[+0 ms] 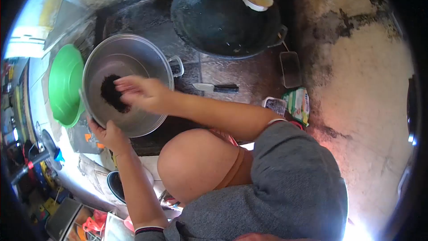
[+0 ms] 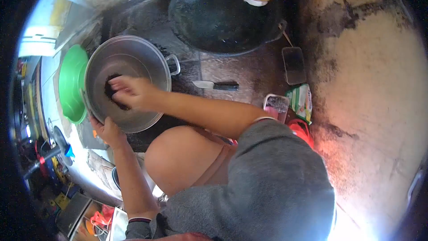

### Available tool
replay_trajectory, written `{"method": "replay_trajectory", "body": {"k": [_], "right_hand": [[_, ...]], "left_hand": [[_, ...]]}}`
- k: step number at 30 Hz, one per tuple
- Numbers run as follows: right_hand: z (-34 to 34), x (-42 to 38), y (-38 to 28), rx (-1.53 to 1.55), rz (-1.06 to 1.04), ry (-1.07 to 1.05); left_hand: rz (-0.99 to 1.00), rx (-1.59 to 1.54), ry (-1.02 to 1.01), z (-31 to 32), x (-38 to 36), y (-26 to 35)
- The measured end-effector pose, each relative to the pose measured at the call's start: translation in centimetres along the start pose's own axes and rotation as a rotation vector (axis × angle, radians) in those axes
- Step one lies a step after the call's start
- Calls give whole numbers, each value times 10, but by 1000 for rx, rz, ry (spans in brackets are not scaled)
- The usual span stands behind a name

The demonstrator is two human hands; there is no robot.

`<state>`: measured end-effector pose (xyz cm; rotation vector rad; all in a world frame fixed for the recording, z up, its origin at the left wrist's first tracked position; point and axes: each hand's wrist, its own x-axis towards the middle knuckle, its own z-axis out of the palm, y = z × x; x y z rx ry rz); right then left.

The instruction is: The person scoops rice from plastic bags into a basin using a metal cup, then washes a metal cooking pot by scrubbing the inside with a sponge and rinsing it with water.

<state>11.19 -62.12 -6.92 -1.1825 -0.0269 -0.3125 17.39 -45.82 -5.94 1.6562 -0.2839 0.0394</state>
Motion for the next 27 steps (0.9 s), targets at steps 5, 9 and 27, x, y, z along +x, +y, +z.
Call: {"method": "replay_trajectory", "body": {"k": [5,9,27], "right_hand": [[-180,-155,-17,-288,807,121],[-279,-271,-44,-1084,1470,-116],[-187,-398,84,-1544,1201,599]], "left_hand": [[-190,-97,122,-8,-8,-3],[-242,-77,148,-11,-10,-9],[-186,32,243,-16,-29,-41]]}}
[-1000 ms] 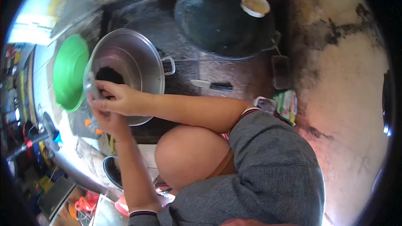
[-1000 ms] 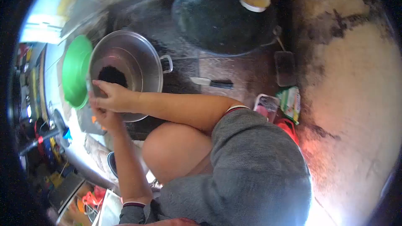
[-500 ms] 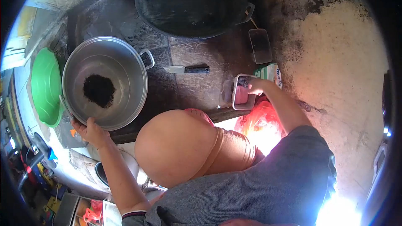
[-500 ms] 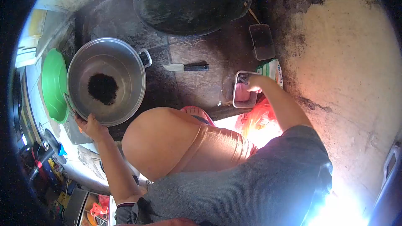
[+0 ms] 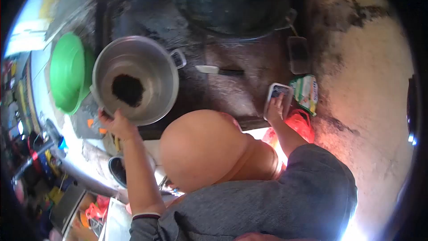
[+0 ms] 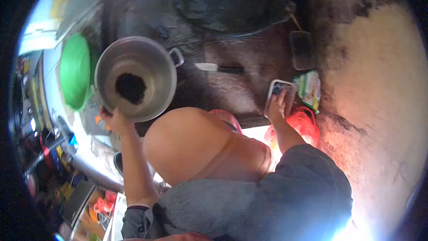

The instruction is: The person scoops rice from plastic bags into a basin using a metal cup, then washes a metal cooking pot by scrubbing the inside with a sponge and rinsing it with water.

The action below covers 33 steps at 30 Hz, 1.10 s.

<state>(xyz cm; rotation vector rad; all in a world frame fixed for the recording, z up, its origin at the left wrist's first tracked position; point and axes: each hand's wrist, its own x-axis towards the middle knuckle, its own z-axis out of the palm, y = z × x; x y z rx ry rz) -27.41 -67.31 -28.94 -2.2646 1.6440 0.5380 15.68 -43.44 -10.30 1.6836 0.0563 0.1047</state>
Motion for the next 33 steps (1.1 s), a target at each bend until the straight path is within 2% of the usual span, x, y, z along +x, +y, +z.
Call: {"method": "replay_trajectory", "body": {"k": [1,3,6,7,8,9,11,13,14,16,17,18,19,20,21,22,24,25,26,27,29,30,32,33], "right_hand": [[2,0,-5,13,-39,-14],[-38,-9,-24,66,17,-104],[3,13,11,178,-34,-60],[-1,21,15,176,-49,-62],[-10,25,17,22,-143,-146],[-41,24,8,-147,-374,-157],[-103,21,-11,-491,-852,-36],[-154,33,-59,-218,-352,-439],[-185,30,-88,-43,-393,-512],[-202,35,-148,173,-554,-654],[-198,41,-179,214,-676,-726],[-179,41,-213,494,-756,-853],[-170,23,-251,1126,-684,-1243],[-175,5,-297,919,-644,-1275],[-162,-8,-332,824,-780,-1342],[-145,-31,-363,901,-731,-1407],[-96,-66,-408,897,-794,-1418],[-54,-58,-410,892,-796,-1434],[-5,-44,-410,786,-1384,-928],[18,-25,-412,612,-1866,-324],[-39,48,-408,-13,-1563,-209],[-37,48,-415,-20,-1572,-213],[-27,32,-421,-178,-1361,-323],[-28,23,-426,-184,-1366,-317]], "left_hand": [[37,19,-3,-2,2,-5],[83,51,18,-5,6,-7],[91,140,21,0,16,-7],[126,211,-14,-2,21,-8],[160,288,-54,-5,26,-9],[158,297,-43,-6,31,-9],[290,412,-155,-6,39,-10],[331,358,-139,-1,37,-13],[283,304,-195,4,34,-6],[223,273,-318,13,26,12],[222,276,-307,14,25,10],[236,285,-337,16,26,8],[252,295,-367,17,26,6],[318,308,-357,21,24,8],[320,314,-347,24,22,9],[334,322,-337,26,20,9],[322,378,-305,28,18,13],[317,390,-296,27,20,14],[270,380,-282,23,23,15],[226,364,-264,20,27,14],[243,384,-252,14,30,12],[259,382,-242,16,30,13],[222,359,-190,11,36,6],[225,354,-184,10,41,7]]}}
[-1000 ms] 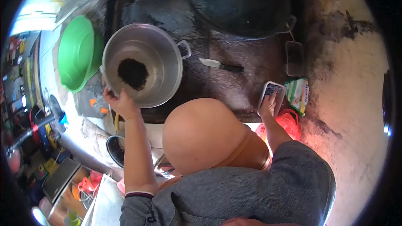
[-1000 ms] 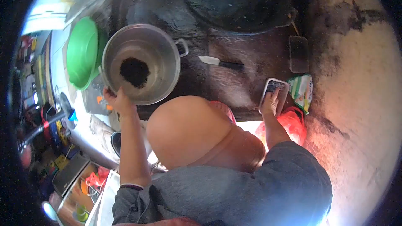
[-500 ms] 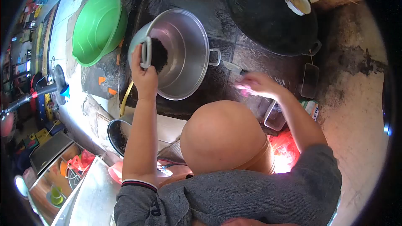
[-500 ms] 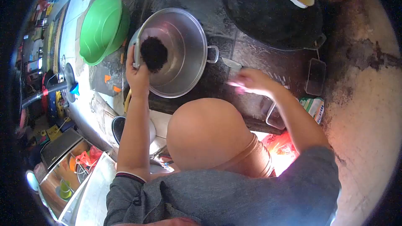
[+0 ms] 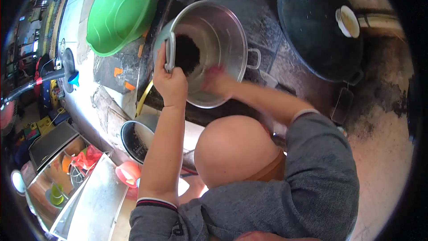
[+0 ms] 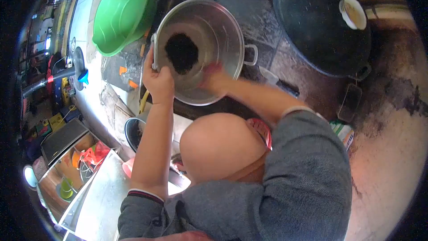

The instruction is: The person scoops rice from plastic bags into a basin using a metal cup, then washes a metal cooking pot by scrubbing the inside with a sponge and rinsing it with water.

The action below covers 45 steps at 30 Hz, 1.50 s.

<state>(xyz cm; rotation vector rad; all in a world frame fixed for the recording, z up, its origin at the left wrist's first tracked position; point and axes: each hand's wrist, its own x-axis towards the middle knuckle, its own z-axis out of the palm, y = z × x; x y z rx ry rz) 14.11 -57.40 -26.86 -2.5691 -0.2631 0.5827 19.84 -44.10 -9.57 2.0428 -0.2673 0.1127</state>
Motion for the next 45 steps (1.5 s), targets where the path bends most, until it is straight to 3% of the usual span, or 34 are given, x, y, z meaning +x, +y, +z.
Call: {"method": "replay_trajectory", "body": {"k": [4,6,8,10,11,13,15,17,19,20,22,24,25,27,30,32,35,37,39,41,45], "right_hand": [[12,-11,-23,586,-285,26],[-26,49,64,166,-345,292],[-17,61,75,-38,-381,391],[22,46,38,399,37,267],[45,44,-18,162,142,420],[57,39,-66,-75,235,555],[43,22,-72,519,-224,187],[3,26,17,-57,-419,257],[-15,45,66,-516,-472,365],[11,25,50,-484,-464,340],[34,16,8,47,-181,135],[5,-11,-75,661,-110,76],[-9,-13,-73,658,-120,71],[-25,-16,-51,-55,-227,-37],[-8,10,8,-12,-214,287],[-1,8,18,-191,-217,453],[13,-2,-68,267,-50,472],[13,-4,-86,768,-204,258],[8,1,-24,148,-179,-12],[-8,18,25,98,50,192],[12,7,-32,404,286,231]], "left_hand": [[151,160,-73,-6,-8,9],[137,182,-105,-10,-5,8],[116,184,-86,-8,-3,2],[89,128,-68,-5,2,9],[107,160,-68,-4,3,11],[126,176,-76,-6,0,8],[119,217,-104,-14,-9,7],[-32,101,-44,-25,-4,-8],[1,89,-35,-21,-2,-10],[8,83,-65,-23,-13,-5],[80,98,-28,-13,-4,3],[76,127,-40,-11,-6,2],[99,128,-55,-12,-6,1],[84,126,-78,-15,-2,0],[45,121,-72,-12,-1,4],[40,113,-58,-8,-3,7],[58,92,-18,-3,-3,5],[71,102,-62,-6,-9,4],[46,78,-63,-9,-10,4],[-13,16,-44,-11,-10,4],[-52,-37,16,-1,-15,-9]]}}
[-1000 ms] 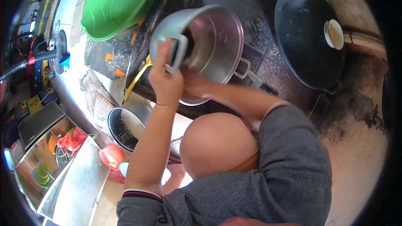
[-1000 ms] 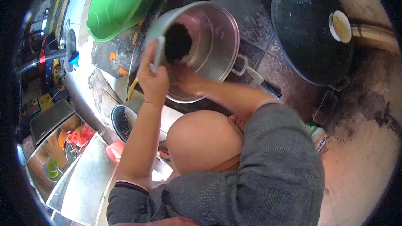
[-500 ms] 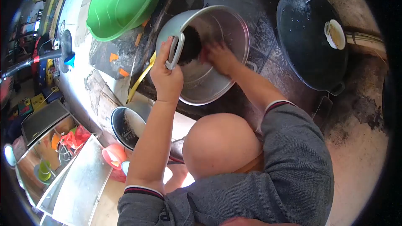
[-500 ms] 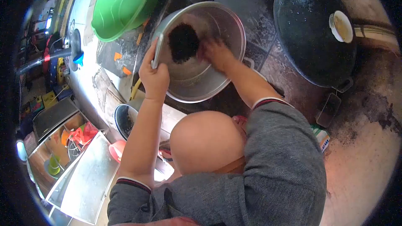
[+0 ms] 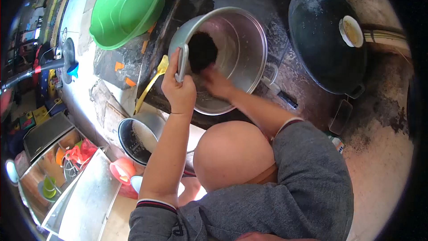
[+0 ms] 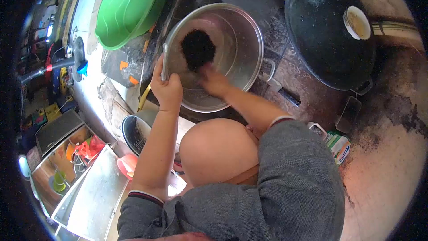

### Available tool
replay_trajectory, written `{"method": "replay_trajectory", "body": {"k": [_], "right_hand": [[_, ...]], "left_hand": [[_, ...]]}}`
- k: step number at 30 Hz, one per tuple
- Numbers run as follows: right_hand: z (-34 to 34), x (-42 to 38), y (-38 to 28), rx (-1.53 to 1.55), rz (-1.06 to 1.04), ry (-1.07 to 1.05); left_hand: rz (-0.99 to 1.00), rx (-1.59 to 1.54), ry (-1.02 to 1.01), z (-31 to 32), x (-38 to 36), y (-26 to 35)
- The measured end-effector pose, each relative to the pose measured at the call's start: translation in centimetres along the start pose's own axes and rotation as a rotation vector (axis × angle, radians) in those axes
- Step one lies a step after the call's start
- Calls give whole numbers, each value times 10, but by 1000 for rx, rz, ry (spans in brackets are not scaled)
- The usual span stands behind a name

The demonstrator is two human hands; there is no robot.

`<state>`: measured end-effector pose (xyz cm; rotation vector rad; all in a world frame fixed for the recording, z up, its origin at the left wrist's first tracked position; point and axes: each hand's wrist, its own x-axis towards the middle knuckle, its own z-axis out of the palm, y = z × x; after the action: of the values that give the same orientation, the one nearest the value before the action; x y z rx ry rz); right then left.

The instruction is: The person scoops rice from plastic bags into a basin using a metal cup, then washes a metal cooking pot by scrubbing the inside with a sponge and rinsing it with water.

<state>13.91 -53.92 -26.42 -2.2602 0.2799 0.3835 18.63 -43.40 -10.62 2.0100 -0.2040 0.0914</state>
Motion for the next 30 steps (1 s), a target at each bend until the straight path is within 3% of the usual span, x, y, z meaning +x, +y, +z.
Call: {"method": "replay_trajectory", "body": {"k": [3,4,6,7,9,11,12,14,16,17,19,20,21,22,23,25,27,28,30], "right_hand": [[27,-33,-23,351,-410,-127],[43,-21,15,62,-519,-242],[-48,-5,17,-122,-107,-338],[-45,-3,20,-129,-107,-336],[-36,-5,16,-206,75,-68],[-7,-29,-28,-95,-108,-306],[-8,-35,-31,-100,-112,-313],[-9,-43,-34,343,-398,-369],[-28,-21,17,-290,-243,-498],[-30,-15,15,-301,-252,-489],[-20,-18,6,-335,-73,-416],[23,-11,10,-51,-322,-460],[25,-15,-33,442,-212,-421],[-4,-23,-84,740,-134,-299],[-22,-29,-96,743,-135,-307],[-39,-42,-100,725,-477,-288],[-41,-60,-71,345,-917,-15],[-45,-63,-50,341,-918,-9],[-61,-64,-25,-146,-805,-138]], "left_hand": [[134,177,-85,-7,-3,11],[113,118,-42,-8,-4,5],[41,57,-9,-11,-6,-7],[-37,-4,28,-11,-8,-14],[-48,-25,96,-1,-11,-24],[-78,-94,157,4,-7,-30],[-82,-94,165,0,-7,-29],[-45,-152,137,-10,-7,-29],[-130,-213,145,-17,-19,-34],[-193,-294,166,-15,-17,-35],[-196,-330,190,-9,-20,-34],[-207,-346,204,-7,-18,-32],[-213,-363,222,-5,-13,-31],[-208,-365,224,-6,-8,-30],[-281,-311,258,-10,-6,-28],[-362,-238,296,-21,-4,-34],[-359,-231,321,-29,3,-41],[-379,-294,247,-36,5,-46],[-320,-267,206,-33,11,-33]]}}
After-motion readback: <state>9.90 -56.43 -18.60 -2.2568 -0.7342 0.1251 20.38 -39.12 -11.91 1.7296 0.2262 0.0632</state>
